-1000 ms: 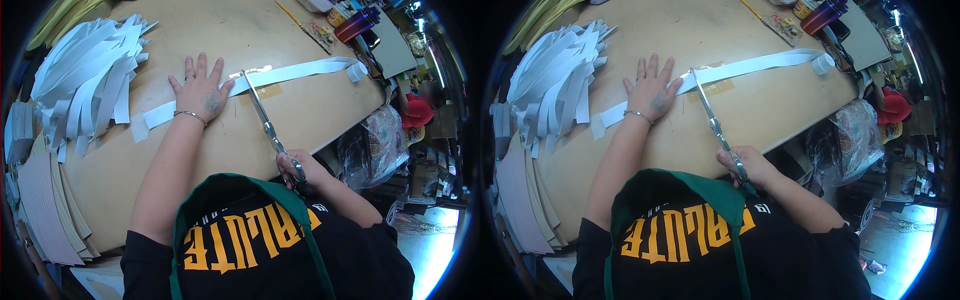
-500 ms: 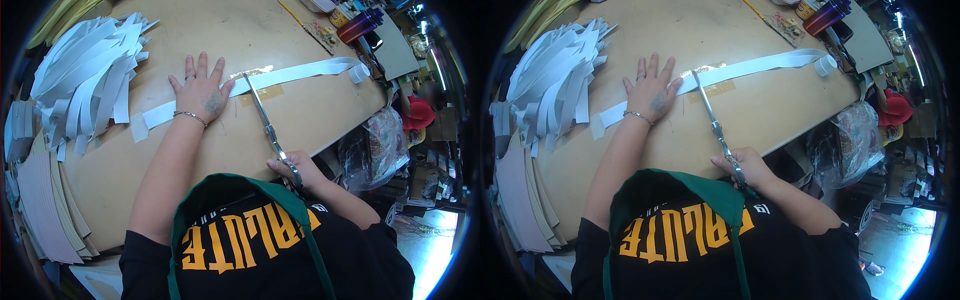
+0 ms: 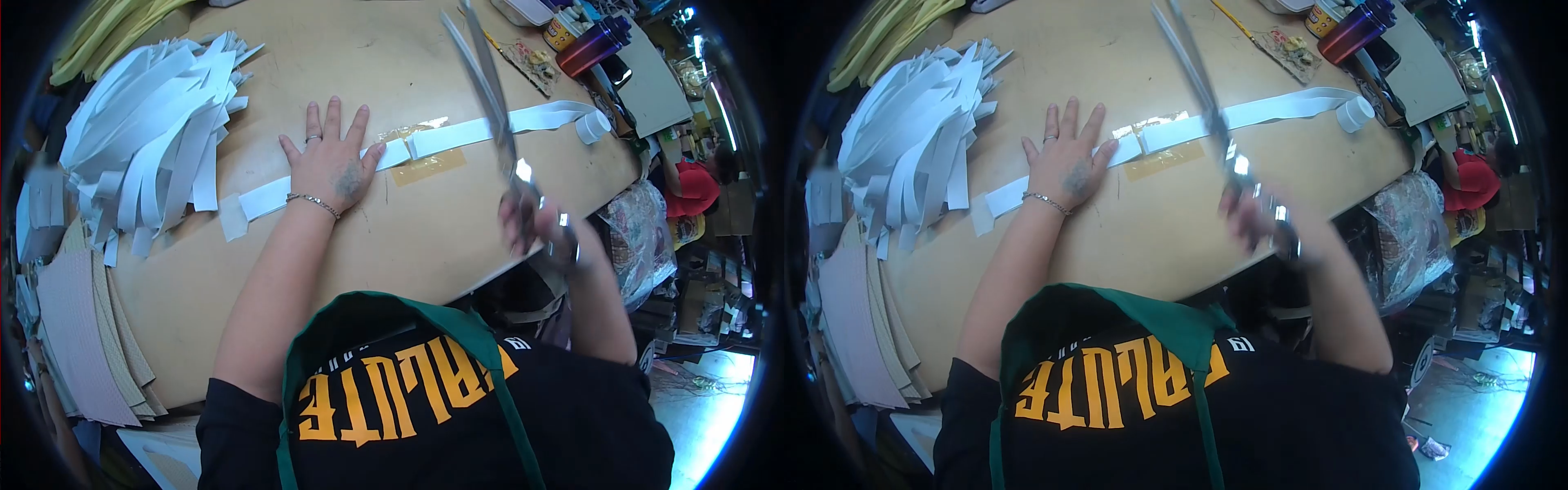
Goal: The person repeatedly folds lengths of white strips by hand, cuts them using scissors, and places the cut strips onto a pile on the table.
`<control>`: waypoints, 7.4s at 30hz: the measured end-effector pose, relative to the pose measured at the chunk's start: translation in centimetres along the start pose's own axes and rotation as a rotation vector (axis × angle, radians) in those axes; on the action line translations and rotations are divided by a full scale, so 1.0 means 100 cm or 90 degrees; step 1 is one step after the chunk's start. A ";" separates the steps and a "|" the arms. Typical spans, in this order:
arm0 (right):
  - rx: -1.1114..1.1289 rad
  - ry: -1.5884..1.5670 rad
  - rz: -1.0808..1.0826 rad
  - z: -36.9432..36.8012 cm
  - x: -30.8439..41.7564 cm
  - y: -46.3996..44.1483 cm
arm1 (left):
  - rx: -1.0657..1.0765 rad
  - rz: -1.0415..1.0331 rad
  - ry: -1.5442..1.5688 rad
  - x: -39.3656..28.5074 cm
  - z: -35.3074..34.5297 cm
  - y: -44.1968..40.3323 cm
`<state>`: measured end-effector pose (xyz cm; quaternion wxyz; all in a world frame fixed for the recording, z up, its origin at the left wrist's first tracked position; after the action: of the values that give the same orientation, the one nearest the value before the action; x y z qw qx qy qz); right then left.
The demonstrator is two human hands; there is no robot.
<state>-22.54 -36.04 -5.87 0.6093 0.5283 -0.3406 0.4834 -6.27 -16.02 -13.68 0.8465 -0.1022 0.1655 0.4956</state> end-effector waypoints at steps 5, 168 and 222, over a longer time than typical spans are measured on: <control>-0.285 0.516 -0.092 0.087 0.020 -0.114 | 0.014 0.010 -0.005 -0.002 0.002 -0.001; 0.059 0.194 0.245 -0.126 0.021 -0.131 | -0.185 0.096 1.004 0.045 0.038 0.096; -0.017 0.522 0.645 -0.142 0.028 -0.126 | -0.265 0.269 0.772 0.065 0.035 0.104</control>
<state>-11.14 -21.26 -10.21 0.3929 0.0673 -0.2937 0.8688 -11.73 -4.51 -13.01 0.4514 -0.4885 0.5289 0.5272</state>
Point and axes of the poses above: each hand's wrist, its own y-axis away from the middle knuckle, its own z-axis out of the back of the hand, x = y × z, the point moved 4 cm from there along -y, towards the middle knuckle, and after that the axes turned 11 degrees about y, right-handed, at the moved point
